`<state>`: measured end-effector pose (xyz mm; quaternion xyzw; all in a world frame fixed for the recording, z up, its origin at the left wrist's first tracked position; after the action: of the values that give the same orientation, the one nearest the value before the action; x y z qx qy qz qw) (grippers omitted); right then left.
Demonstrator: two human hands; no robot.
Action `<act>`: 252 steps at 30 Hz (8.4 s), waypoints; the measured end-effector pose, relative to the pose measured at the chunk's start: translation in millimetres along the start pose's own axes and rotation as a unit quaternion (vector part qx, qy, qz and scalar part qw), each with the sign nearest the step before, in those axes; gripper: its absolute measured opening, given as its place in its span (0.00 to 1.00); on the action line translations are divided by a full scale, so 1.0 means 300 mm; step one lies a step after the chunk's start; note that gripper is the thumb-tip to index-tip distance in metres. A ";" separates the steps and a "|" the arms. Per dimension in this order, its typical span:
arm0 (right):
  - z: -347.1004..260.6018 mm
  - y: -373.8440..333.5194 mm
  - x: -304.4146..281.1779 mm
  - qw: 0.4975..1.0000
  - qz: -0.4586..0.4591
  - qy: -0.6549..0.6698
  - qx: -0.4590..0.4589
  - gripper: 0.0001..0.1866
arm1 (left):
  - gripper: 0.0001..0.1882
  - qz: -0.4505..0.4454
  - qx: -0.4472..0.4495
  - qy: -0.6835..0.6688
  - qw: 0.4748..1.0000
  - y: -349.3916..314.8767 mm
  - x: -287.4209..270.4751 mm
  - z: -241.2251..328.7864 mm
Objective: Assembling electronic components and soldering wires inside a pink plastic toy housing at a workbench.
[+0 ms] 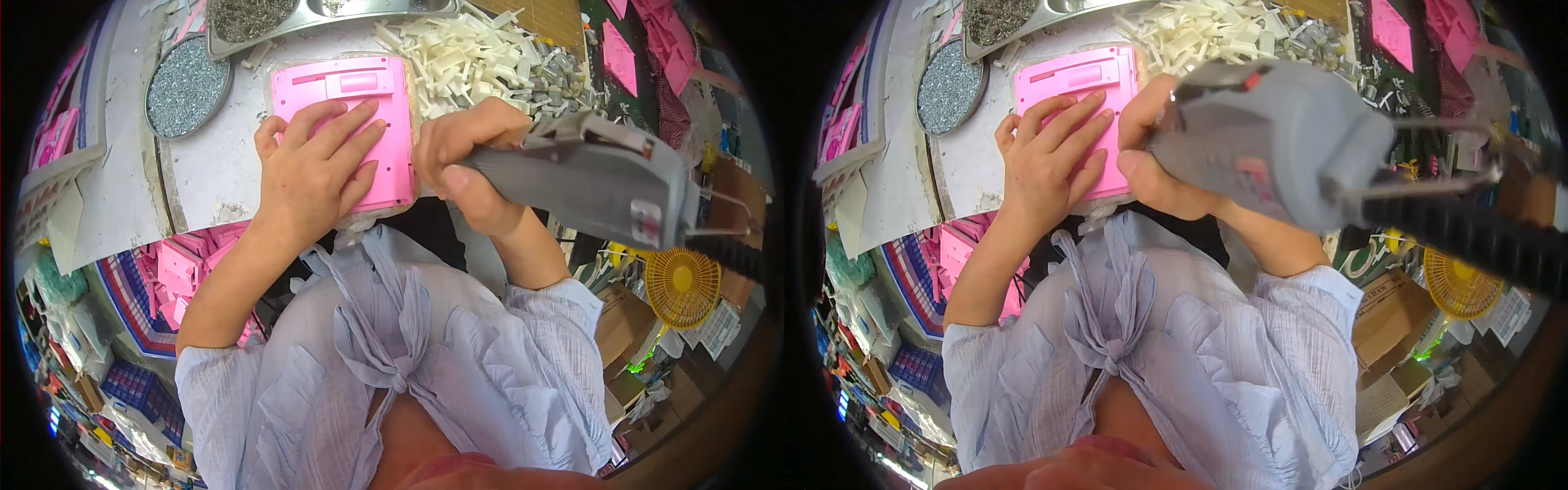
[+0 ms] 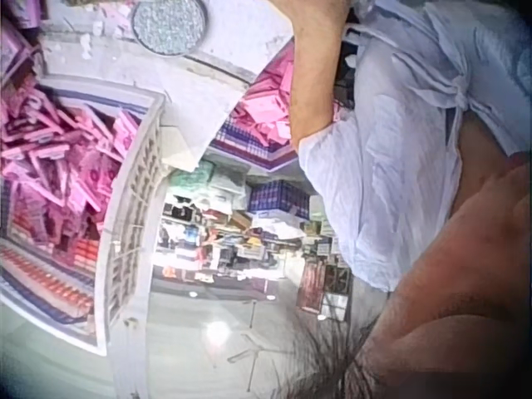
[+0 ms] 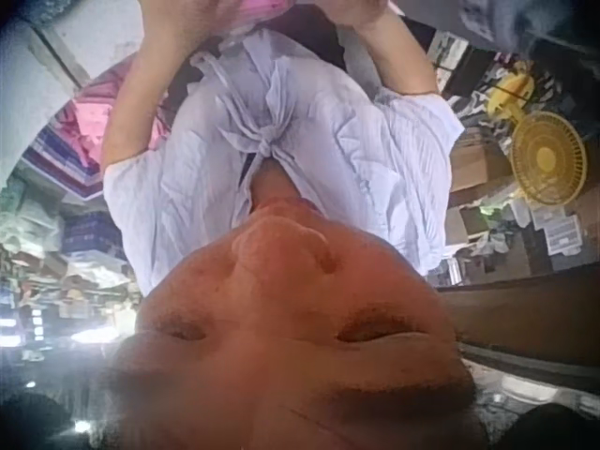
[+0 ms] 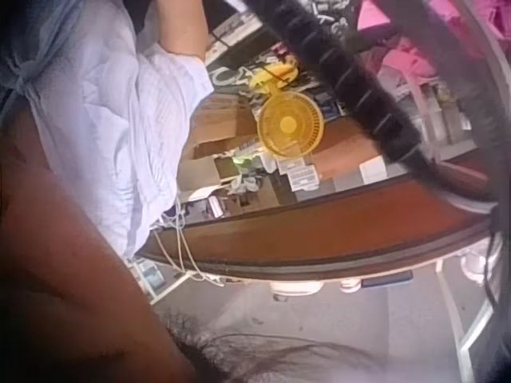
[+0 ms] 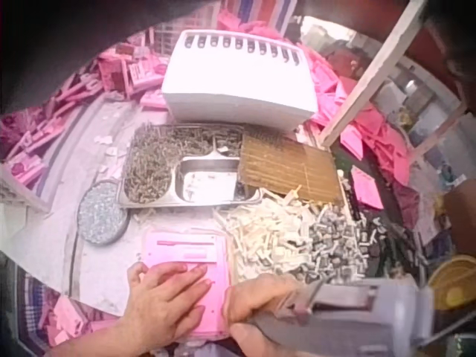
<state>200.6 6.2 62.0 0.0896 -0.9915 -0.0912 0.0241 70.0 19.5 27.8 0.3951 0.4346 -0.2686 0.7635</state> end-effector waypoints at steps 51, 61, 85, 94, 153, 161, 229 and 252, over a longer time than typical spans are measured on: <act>-0.222 0.265 -0.244 0.969 0.239 -0.026 -0.054 0.40 | 0.16 0.470 -0.256 -0.170 0.828 0.482 -0.460 -1.591; 0.135 0.255 0.211 0.864 -0.165 0.404 0.251 0.41 | 0.18 0.444 0.059 -0.230 0.864 -0.003 -0.662 -0.567; 0.122 -0.043 0.028 0.885 0.121 -0.450 -0.015 0.22 | 0.27 -0.001 0.050 -0.203 0.978 -0.101 -0.156 -0.054; 0.056 0.047 0.017 0.849 0.070 -0.519 -0.068 0.12 | 0.21 -0.082 0.073 -0.108 0.988 -0.175 -0.022 0.013; 0.197 0.114 0.093 0.875 0.039 -0.483 -0.004 0.04 | 0.20 -0.022 0.026 -0.194 0.980 -0.214 0.000 -0.022; 0.201 0.116 0.092 0.876 0.029 -0.481 0.009 0.05 | 0.20 -0.016 0.031 -0.199 0.979 -0.219 -0.002 -0.024; 0.018 0.220 -0.081 0.920 -0.059 -0.388 0.013 0.10 | 0.10 -0.010 0.096 -0.286 0.953 -0.317 -0.055 -0.109; -0.123 1.653 -0.466 0.817 0.245 -0.473 -0.220 0.06 | 0.08 -0.067 0.037 -0.340 0.937 -0.271 -0.033 -0.123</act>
<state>254.3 504.9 185.5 -0.2184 -0.8234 -0.3293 -0.4073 -12.6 6.8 -5.0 0.2775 0.1642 -0.4536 0.8308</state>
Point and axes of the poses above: each hand's wrist, its own y-axis towards the middle knuckle, its own x-axis out of the palm, z = x × y, the point moved 10 cm from there along y, towards the middle knuckle, and after that the axes turned 7 degrees about x, right-handed, at the moved point
